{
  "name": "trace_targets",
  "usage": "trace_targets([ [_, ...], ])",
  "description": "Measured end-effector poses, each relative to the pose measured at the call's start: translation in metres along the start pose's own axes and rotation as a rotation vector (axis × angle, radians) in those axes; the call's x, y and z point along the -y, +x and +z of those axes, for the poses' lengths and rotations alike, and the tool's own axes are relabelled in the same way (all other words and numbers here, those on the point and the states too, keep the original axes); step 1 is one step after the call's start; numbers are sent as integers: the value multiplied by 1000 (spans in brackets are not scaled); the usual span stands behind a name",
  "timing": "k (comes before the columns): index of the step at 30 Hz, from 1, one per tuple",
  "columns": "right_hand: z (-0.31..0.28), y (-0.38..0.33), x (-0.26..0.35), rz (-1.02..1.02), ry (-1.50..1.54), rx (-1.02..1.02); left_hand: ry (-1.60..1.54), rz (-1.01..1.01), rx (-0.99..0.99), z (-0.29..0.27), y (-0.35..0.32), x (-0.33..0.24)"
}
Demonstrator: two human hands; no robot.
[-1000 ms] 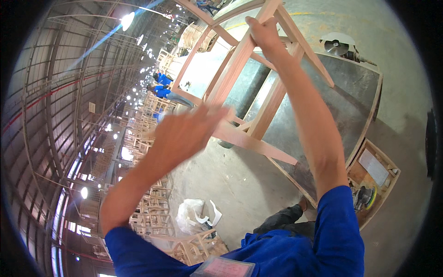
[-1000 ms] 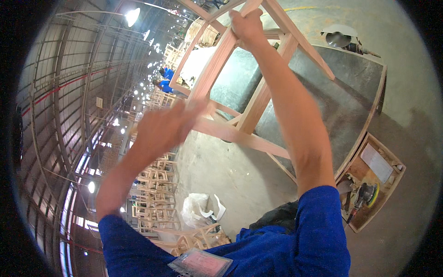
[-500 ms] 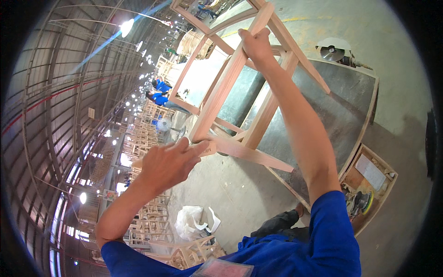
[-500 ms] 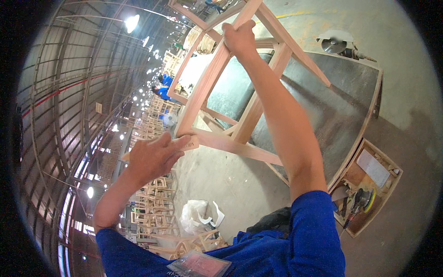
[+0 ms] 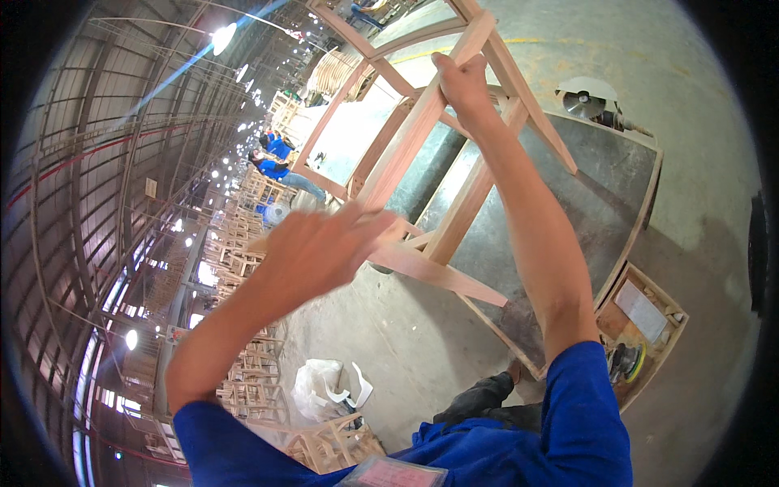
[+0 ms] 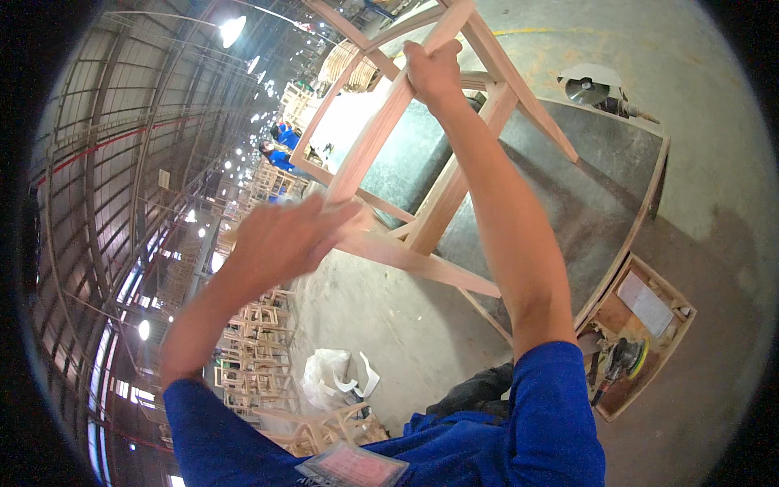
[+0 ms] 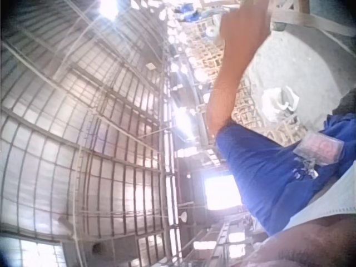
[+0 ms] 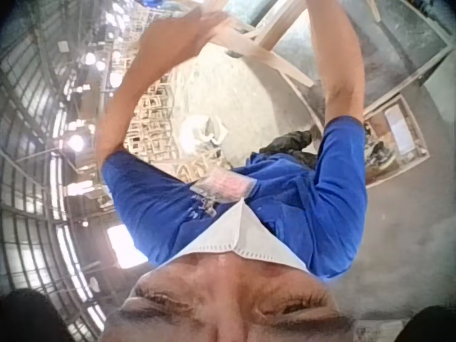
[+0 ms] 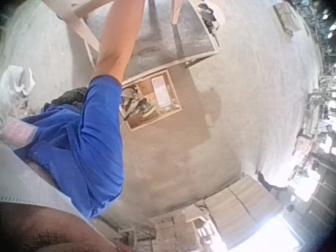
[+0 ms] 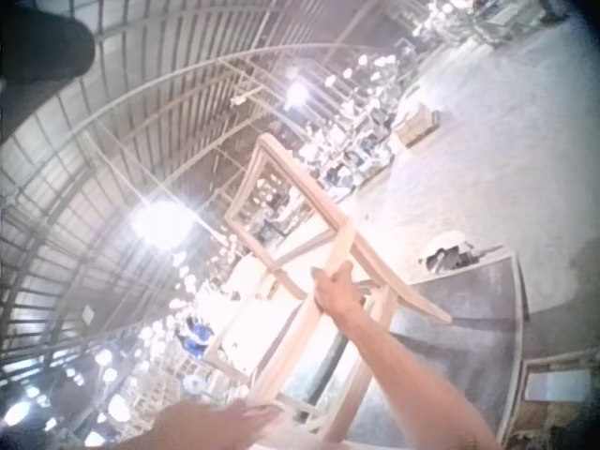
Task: The person sands the wooden frame of a chair using a sanding block. They systematically rub the block along the edges and corners of the chair's legs and rails, frequently rotating the chair to access different sides. The person works on a single chair throughout the clip.
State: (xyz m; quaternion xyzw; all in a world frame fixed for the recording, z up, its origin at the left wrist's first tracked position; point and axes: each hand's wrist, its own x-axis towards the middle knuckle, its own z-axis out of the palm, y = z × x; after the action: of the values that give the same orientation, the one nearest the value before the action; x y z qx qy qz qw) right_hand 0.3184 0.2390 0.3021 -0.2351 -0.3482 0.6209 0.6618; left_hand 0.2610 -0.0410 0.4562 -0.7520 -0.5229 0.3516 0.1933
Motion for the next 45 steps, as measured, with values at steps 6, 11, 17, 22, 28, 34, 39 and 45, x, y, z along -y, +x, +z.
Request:
trace_targets([
  [6, 0, -2, 3, 36, 32, 65, 118, 35, -165, -19, 86, 12],
  [11, -6, 14, -1, -127, 35, 1, 35, -92, 7, -7, -6, -5],
  [17, 12, -2, -9, -46, 81, -155, 48, -270, -435, 55, -29, -29],
  [22, -6, 11, 8, -117, 57, -18, 7, -214, -499, 93, -41, -56],
  [28, -2, -5, 13, -109, 95, 11, -63, -302, -399, 115, -52, -81],
  [34, -9, 7, 6, -34, 131, 13, -123, -386, -535, 103, -51, -64],
  [39, -22, 11, 8, 81, -3, 154, -338, -243, -402, 167, -61, -101],
  [45, -9, -1, 5, -81, 116, 18, -952, -542, -301, 217, -135, -123],
])
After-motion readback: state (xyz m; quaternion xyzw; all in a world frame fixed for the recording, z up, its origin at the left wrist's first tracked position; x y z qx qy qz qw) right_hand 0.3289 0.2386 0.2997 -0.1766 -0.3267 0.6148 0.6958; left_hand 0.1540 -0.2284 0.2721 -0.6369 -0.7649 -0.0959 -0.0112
